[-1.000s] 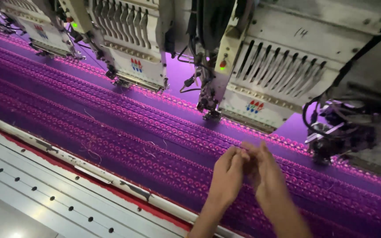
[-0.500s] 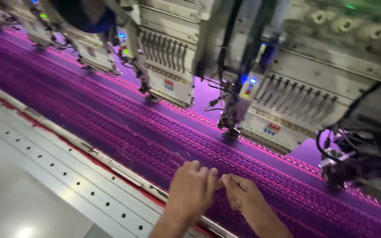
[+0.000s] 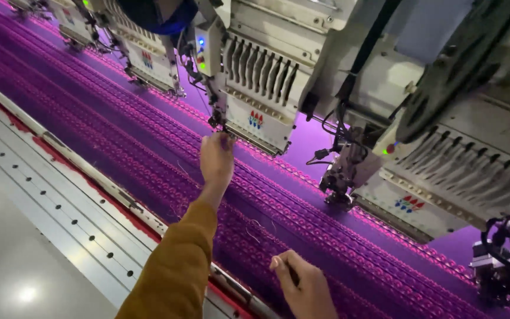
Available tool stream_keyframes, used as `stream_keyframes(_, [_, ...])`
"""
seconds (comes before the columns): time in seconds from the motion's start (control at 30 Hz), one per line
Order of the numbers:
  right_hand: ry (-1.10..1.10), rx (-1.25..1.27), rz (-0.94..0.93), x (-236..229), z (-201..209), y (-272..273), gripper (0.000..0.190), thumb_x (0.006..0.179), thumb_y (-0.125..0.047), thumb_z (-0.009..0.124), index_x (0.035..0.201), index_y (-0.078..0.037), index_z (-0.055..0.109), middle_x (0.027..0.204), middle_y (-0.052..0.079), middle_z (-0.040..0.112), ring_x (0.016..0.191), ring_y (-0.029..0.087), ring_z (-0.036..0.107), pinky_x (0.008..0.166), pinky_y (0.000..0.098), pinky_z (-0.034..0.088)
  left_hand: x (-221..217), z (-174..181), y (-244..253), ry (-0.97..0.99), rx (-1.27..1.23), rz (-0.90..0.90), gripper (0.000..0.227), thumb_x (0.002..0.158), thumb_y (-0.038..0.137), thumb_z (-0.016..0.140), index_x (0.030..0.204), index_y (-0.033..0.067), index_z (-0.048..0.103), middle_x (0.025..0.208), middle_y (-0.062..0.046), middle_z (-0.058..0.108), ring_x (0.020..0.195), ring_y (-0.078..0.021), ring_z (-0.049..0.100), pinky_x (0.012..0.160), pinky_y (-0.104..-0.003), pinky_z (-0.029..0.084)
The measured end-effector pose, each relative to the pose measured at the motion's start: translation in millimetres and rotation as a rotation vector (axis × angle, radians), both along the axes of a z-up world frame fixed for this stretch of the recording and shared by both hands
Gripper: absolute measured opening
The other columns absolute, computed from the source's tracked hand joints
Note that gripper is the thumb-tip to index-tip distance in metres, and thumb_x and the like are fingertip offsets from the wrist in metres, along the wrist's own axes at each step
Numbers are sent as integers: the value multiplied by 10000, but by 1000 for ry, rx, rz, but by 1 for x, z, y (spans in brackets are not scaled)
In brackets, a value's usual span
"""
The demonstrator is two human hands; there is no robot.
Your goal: Threading an industrial multi-head embroidery machine and interacting with the control interface on each head.
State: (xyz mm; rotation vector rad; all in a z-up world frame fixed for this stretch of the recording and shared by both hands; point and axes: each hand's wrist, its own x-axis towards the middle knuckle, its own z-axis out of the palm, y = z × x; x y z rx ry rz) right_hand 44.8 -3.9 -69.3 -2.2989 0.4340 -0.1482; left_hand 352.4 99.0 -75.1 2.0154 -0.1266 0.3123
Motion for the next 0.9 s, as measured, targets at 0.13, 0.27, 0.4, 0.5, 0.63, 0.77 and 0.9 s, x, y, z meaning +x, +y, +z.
stream_keyframes(0.13, [38, -60, 51, 10, 1, 2, 292, 974, -446, 626, 784, -231, 675, 570, -55, 526, 547, 86, 502, 574, 326, 422, 10, -15, 14, -234, 19, -34, 197, 972, 183, 630, 875, 37, 722, 848, -159, 703, 835, -361, 618, 749, -515, 428])
stream_keyframes(0.27, [-85, 39, 129, 55, 13, 12, 282, 975, -321, 622, 734, -187, 683, 593, -61, 680, 561, 76, 625, 613, 304, 503, -15, 7, 28, -108, -69, -140, 122, 971, 78, 583, 923, 50, 692, 976, -118, 708, 889, -284, 645, 749, -456, 514])
stream_keyframes(0.4, [-118, 200, -69, 149, 28, 39, 280, 984, -367, 555, 920, -168, 742, 804, 80, 730, 821, 241, 646, 802, 404, 502, 2, 0, 36, -218, 150, -165, 273, 670, -43, 599, 901, 93, 652, 904, -113, 649, 926, -355, 629, 859, -497, 492])
stream_keyframes(0.5, [-150, 343, -194, 213, 44, 65, 391, 980, -397, 548, 1150, -92, 724, 1132, 209, 712, 1200, 378, 632, 1058, 495, 455, -9, 23, 41, -59, 226, -208, 194, 762, 10, 654, 939, 86, 636, 944, -136, 619, 997, -382, 656, 908, -533, 532])
stream_keyframes(0.63, [-178, 823, -328, 282, 35, 67, 362, 897, -335, 694, 1202, -150, 755, 1320, 113, 693, 1216, 323, 658, 947, 479, 560, 8, 10, 42, -23, 210, -245, 255, 749, 187, 738, 918, 105, 565, 975, -109, 576, 1019, -357, 647, 896, -495, 552])
stream_keyframes(0.77, [-175, 842, -402, 302, 7, 59, 269, 923, -298, 746, 1173, -202, 778, 1303, 104, 701, 1202, 292, 652, 954, 420, 551, 2, 12, 47, -55, 243, -227, 244, 762, 168, 746, 924, 108, 574, 988, -100, 580, 998, -376, 664, 880, -512, 560])
stream_keyframes(0.9, [-231, 750, -382, 279, 33, 77, 202, 952, -284, 739, 1142, -230, 782, 1218, 91, 721, 1159, 264, 654, 931, 389, 547, -9, 16, 52, -83, 150, -238, 297, 765, 137, 745, 966, 96, 531, 1018, -134, 566, 1058, -401, 633, 922, -516, 543])
